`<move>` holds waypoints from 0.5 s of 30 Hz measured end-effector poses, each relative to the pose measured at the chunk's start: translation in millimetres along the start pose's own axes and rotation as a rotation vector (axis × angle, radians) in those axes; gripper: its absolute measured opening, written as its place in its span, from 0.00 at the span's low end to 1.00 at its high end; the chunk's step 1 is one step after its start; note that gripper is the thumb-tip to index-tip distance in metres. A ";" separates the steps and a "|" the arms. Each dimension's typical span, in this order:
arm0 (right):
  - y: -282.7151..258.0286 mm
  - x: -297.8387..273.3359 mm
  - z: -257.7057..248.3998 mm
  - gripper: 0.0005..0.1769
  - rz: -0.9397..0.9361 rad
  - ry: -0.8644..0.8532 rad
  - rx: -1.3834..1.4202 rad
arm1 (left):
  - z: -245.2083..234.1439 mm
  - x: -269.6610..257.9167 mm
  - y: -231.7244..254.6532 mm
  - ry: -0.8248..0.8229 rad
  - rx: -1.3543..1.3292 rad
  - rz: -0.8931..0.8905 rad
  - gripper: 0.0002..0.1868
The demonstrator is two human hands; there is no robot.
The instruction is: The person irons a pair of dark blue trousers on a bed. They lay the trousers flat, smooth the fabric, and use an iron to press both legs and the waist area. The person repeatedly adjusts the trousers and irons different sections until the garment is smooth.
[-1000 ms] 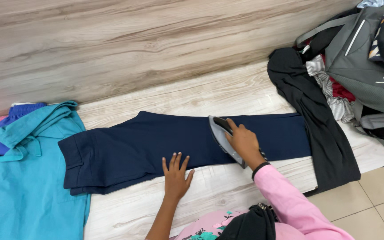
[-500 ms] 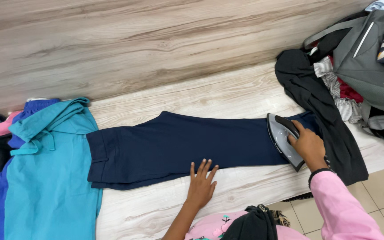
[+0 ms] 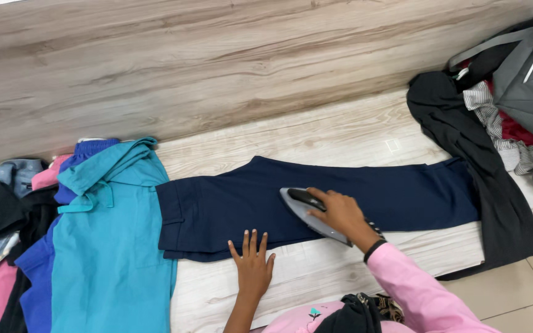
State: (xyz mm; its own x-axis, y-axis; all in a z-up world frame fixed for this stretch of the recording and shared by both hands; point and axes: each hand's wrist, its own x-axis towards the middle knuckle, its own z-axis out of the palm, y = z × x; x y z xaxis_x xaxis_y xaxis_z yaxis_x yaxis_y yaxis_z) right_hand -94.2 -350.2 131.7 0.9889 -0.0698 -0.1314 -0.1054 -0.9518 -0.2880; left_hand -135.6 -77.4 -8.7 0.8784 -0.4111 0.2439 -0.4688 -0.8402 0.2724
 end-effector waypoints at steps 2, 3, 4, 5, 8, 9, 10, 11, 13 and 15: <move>-29.0 4.0 18.3 0.38 -0.072 -0.042 0.002 | -1.8 -7.1 -14.7 0.044 -0.007 0.016 0.31; -40.1 7.0 26.3 0.37 -0.087 -0.064 -0.002 | -2.5 -10.9 -21.0 0.066 -0.010 0.022 0.30; -46.9 10.1 32.3 0.36 -0.102 -0.086 -0.006 | -3.3 -14.4 -26.3 0.076 -0.034 0.023 0.29; -48.2 15.6 34.6 0.36 -0.106 -0.056 -0.027 | -3.7 -17.7 -29.1 0.087 -0.060 0.021 0.29; -43.2 37.7 37.0 0.34 -0.072 0.036 -0.056 | -4.0 -19.5 -34.0 0.087 -0.091 0.011 0.28; -40.5 47.2 34.9 0.34 -0.039 0.075 -0.048 | -4.0 -19.0 -33.7 0.086 -0.093 0.005 0.28; -38.9 53.7 33.0 0.33 -0.006 0.114 -0.040 | -5.3 -21.3 -32.5 0.080 -0.111 0.005 0.28; -39.6 61.7 30.0 0.34 0.027 0.096 -0.043 | -6.7 -19.7 -32.7 0.082 -0.126 0.004 0.28; -41.9 69.3 25.1 0.34 0.101 0.058 -0.047 | -10.0 -18.7 -32.9 0.085 -0.148 0.007 0.27; -42.7 64.2 22.3 0.33 0.092 0.029 0.017 | -12.2 -18.1 -33.7 0.084 -0.162 0.013 0.27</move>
State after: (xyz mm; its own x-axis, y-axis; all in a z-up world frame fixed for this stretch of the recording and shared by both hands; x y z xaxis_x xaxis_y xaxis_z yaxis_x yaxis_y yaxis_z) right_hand -28.6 -307.3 114.4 0.9775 -0.1655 -0.1309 -0.1976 -0.9356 -0.2925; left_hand -136.8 -37.4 -10.9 0.8642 -0.3850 0.3239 -0.4953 -0.7642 0.4132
